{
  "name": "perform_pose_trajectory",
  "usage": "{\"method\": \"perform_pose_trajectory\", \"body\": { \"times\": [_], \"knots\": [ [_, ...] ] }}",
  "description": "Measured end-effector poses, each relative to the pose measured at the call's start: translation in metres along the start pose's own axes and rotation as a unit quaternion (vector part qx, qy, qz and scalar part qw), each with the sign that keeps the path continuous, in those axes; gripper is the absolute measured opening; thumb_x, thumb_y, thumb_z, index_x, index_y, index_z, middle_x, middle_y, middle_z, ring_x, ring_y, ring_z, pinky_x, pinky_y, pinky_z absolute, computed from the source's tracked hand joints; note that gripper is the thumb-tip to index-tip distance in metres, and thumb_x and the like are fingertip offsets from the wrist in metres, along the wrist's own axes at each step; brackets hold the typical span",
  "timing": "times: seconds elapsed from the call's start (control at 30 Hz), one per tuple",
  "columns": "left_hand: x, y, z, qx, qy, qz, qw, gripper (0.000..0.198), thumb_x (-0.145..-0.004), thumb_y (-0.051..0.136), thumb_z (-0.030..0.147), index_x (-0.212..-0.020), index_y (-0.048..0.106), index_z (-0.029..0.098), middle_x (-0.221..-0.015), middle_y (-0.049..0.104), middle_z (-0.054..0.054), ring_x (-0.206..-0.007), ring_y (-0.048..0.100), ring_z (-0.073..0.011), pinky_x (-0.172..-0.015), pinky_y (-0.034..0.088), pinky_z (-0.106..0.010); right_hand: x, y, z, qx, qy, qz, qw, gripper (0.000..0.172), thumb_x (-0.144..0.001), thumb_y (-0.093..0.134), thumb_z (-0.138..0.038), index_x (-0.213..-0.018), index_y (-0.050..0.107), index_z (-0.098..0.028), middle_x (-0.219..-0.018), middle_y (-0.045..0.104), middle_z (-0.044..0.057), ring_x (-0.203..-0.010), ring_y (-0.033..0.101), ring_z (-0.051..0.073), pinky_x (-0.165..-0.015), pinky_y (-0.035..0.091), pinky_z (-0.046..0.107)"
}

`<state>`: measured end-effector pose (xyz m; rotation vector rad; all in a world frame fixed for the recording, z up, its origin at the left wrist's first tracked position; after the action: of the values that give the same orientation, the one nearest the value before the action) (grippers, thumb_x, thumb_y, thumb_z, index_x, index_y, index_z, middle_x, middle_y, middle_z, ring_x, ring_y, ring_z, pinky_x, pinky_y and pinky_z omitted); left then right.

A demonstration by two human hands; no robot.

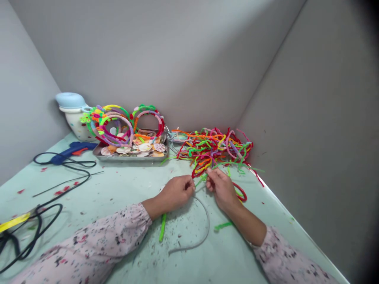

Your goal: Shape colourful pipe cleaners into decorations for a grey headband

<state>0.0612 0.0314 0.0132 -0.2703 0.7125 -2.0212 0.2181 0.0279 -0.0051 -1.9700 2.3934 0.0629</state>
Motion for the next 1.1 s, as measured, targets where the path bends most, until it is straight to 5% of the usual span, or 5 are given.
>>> {"method": "perform_pose_trajectory", "body": {
  "times": [0.23, 0.4, 0.63, 1.1],
  "knots": [
    [-0.002, 0.0, -0.005, 0.097, -0.031, -0.008, 0.995, 0.016, -0.08, 0.047, 0.028, -0.073, 0.055, 0.017, -0.063, 0.05, 0.003, -0.058, 0.041, -0.0112, -0.056, 0.032, -0.022, -0.009, -0.019, -0.017, 0.144, -0.062, -0.018, 0.988, 0.037, -0.081, 0.058, -0.051, -0.062, 0.054, -0.019, -0.05, 0.053, -0.004, -0.048, 0.046, 0.011, -0.052, 0.037, 0.025],
    [-0.002, 0.004, -0.007, 0.146, -0.033, -0.027, 0.988, 0.018, -0.082, 0.046, 0.031, -0.074, 0.054, 0.017, -0.063, 0.049, 0.003, -0.059, 0.042, -0.0108, -0.056, 0.033, -0.021, 0.005, 0.007, -0.015, 0.082, -0.008, -0.119, 0.99, 0.032, -0.081, 0.06, -0.044, -0.099, 0.064, -0.019, -0.054, 0.059, -0.004, -0.049, 0.05, 0.012, -0.051, 0.039, 0.025],
    [-0.003, 0.001, -0.007, 0.086, -0.016, -0.004, 0.996, 0.016, -0.081, 0.047, 0.028, -0.073, 0.055, 0.016, -0.064, 0.051, 0.003, -0.06, 0.044, -0.0111, -0.057, 0.033, -0.022, 0.007, 0.015, -0.003, 0.117, 0.026, -0.116, 0.986, 0.035, -0.08, 0.059, -0.05, -0.067, 0.061, -0.017, -0.049, 0.059, -0.002, -0.043, 0.048, 0.01, -0.044, 0.036, 0.023],
    [0.003, -0.007, 0.015, -0.132, 0.046, 0.061, 0.988, 0.01, -0.082, 0.043, 0.021, -0.077, 0.052, 0.019, -0.071, 0.056, -0.001, -0.063, 0.048, -0.0133, -0.057, 0.032, -0.024, 0.01, 0.011, -0.018, 0.203, -0.035, -0.07, 0.976, 0.042, -0.082, 0.057, -0.051, -0.054, 0.052, -0.02, -0.044, 0.053, -0.003, -0.045, 0.048, 0.012, -0.051, 0.039, 0.026]
  ]
}}
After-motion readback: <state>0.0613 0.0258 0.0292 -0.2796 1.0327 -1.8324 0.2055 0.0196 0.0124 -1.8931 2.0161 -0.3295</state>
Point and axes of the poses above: each hand's wrist, its own x-axis away from the middle knuckle, its own y-axis out of the palm, z = x × y, the point moved 6 cm from there along -x, towards the middle knuckle
